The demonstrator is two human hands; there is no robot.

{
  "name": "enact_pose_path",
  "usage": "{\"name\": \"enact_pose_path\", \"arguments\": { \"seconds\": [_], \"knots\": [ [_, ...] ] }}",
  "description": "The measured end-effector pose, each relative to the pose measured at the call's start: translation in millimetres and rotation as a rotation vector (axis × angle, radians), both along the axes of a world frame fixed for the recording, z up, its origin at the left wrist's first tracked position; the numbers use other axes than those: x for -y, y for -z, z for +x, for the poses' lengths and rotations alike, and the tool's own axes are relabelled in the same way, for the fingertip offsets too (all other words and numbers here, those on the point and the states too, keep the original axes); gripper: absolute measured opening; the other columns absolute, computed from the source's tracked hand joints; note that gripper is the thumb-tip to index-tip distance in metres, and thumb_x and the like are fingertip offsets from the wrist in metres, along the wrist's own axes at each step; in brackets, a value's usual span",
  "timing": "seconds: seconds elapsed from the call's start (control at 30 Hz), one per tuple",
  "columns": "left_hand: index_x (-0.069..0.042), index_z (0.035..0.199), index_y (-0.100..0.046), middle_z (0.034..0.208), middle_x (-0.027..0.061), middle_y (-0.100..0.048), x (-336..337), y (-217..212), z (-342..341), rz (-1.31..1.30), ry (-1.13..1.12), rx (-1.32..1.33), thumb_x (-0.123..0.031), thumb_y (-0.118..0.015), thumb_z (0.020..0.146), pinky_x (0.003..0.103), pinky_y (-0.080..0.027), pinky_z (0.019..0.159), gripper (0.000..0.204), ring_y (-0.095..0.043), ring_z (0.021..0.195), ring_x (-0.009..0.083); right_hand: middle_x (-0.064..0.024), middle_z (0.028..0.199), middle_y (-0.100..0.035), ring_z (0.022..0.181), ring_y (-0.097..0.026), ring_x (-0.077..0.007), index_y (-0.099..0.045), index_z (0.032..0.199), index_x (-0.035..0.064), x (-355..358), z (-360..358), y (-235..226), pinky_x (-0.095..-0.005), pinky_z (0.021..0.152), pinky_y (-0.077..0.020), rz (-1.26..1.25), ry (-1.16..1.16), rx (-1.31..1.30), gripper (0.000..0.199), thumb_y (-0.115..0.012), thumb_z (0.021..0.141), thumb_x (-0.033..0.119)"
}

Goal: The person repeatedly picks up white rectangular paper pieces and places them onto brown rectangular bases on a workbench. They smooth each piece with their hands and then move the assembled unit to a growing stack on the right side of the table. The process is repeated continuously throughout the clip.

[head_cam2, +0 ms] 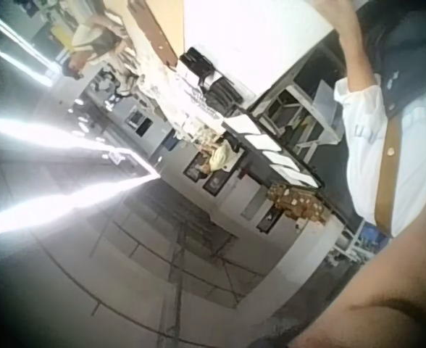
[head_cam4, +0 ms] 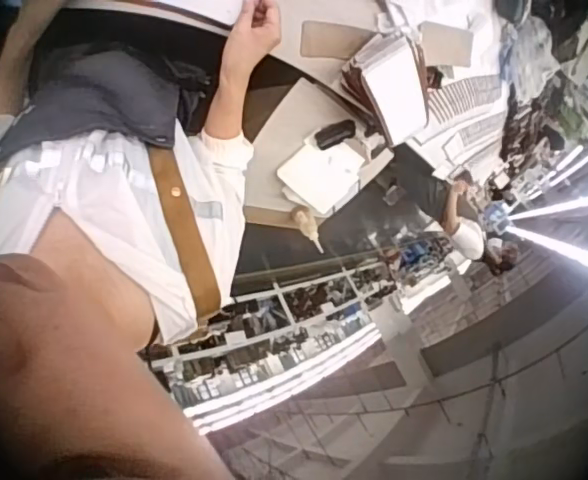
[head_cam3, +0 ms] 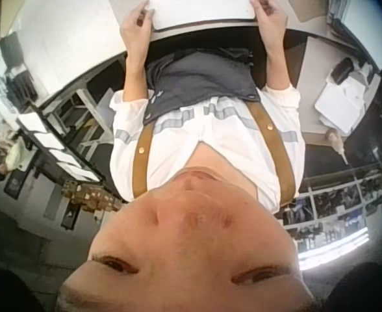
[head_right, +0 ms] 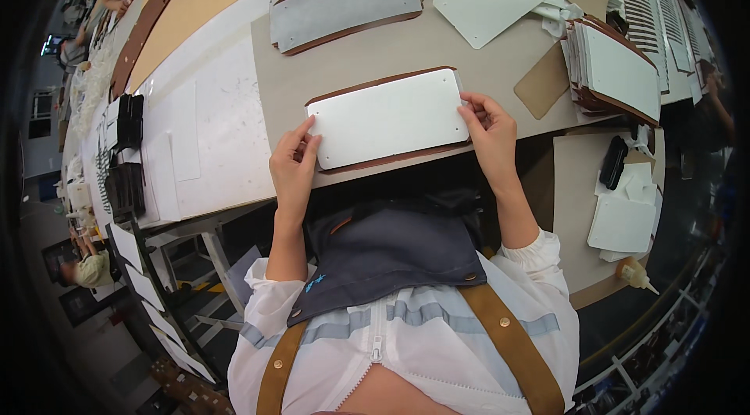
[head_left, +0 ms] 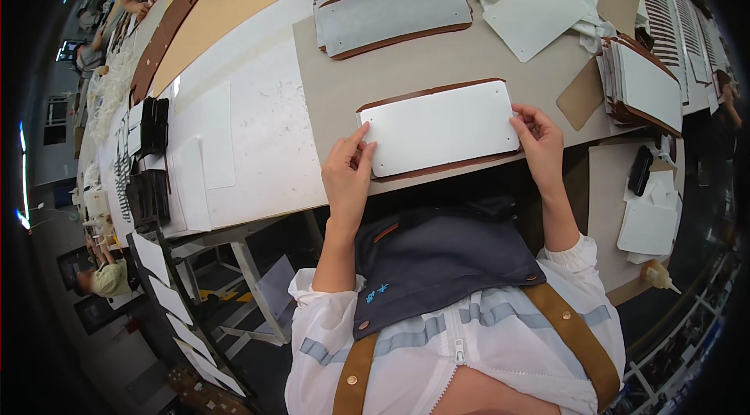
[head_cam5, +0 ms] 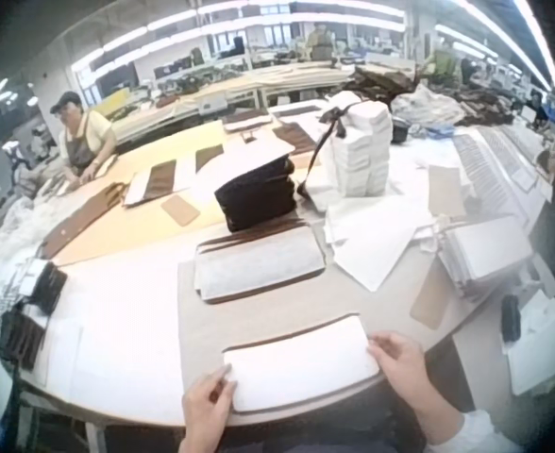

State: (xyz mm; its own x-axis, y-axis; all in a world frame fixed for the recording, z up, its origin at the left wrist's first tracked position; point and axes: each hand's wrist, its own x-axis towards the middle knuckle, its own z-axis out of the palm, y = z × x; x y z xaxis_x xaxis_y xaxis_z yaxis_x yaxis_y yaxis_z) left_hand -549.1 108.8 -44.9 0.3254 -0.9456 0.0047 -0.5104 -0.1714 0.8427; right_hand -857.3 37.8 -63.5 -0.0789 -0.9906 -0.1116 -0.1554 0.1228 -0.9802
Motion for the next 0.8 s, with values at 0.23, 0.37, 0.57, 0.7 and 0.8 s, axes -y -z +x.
{"name": "enact_pose_path", "arguments": {
  "seconds": [0.23, 0.37, 0.57, 0.7, 0.8],
  "knots": [
    [-0.006, 0.127, -0.073, 0.084, 0.0011, -0.059, 2.0, 2.5, -0.4, -0.007, 0.006, 0.034, -0.007, -0.071, 0.095, 0.024, -0.045, 0.066, 0.032, -0.052, 0.074, 0.0082, 0.0017, 0.087, -0.063, 0.076, -0.054, -0.0056, -0.073, 0.114, -0.0031, 0.5, 0.5, -0.9, -0.0212, 0.071, -0.0477, 0.003, 0.01, -0.028, 0.02, -0.07, 0.096, 0.004],
    [-0.006, 0.127, -0.073, 0.082, 0.0009, -0.057, 2.7, 3.2, 0.1, -0.003, 0.009, 0.038, -0.007, -0.072, 0.095, 0.024, -0.044, 0.066, 0.033, -0.05, 0.073, 0.0082, 0.0018, 0.087, -0.063, 0.075, -0.054, -0.0058, -0.073, 0.114, -0.0028, 1.2, 0.4, -1.0, -0.0213, 0.07, -0.0473, 0.006, 0.011, -0.039, 0.021, -0.07, 0.095, 0.005],
    [-0.006, 0.125, -0.073, 0.081, 0.0041, -0.058, 3.5, 5.8, 1.4, -0.042, 0.033, 0.097, -0.006, -0.071, 0.094, 0.028, -0.046, 0.062, 0.031, -0.051, 0.064, 0.0118, 0.0018, 0.086, -0.063, 0.074, -0.052, -0.0062, -0.073, 0.115, -0.0016, 1.7, -0.2, 1.0, -0.0216, 0.069, -0.0468, -0.003, 0.002, -0.086, 0.022, -0.071, 0.095, 0.006],
    [-0.007, 0.122, -0.074, 0.08, 0.0039, -0.057, 3.2, 1.7, 0.2, -0.035, 0.029, 0.086, -0.006, -0.071, 0.094, 0.028, -0.046, 0.063, 0.029, -0.051, 0.065, 0.0124, 0.0031, 0.092, -0.061, 0.08, -0.054, -0.0038, -0.069, 0.125, -0.0025, 1.5, -2.1, 1.5, -0.0178, 0.067, -0.044, -0.013, -0.05, -0.129, 0.028, -0.068, 0.098, 0.006],
    [-0.007, 0.121, -0.075, 0.08, 0.004, -0.058, 3.3, 1.5, -0.8, -0.033, 0.028, 0.075, -0.006, -0.071, 0.094, 0.028, -0.046, 0.063, 0.028, -0.051, 0.066, 0.0126, 0.0033, 0.093, -0.06, 0.081, -0.054, -0.0041, -0.068, 0.127, -0.002, 1.8, -2.7, 2.6, -0.0182, 0.068, -0.0447, -0.015, -0.043, -0.12, 0.03, -0.068, 0.098, 0.005]
  ]
}}
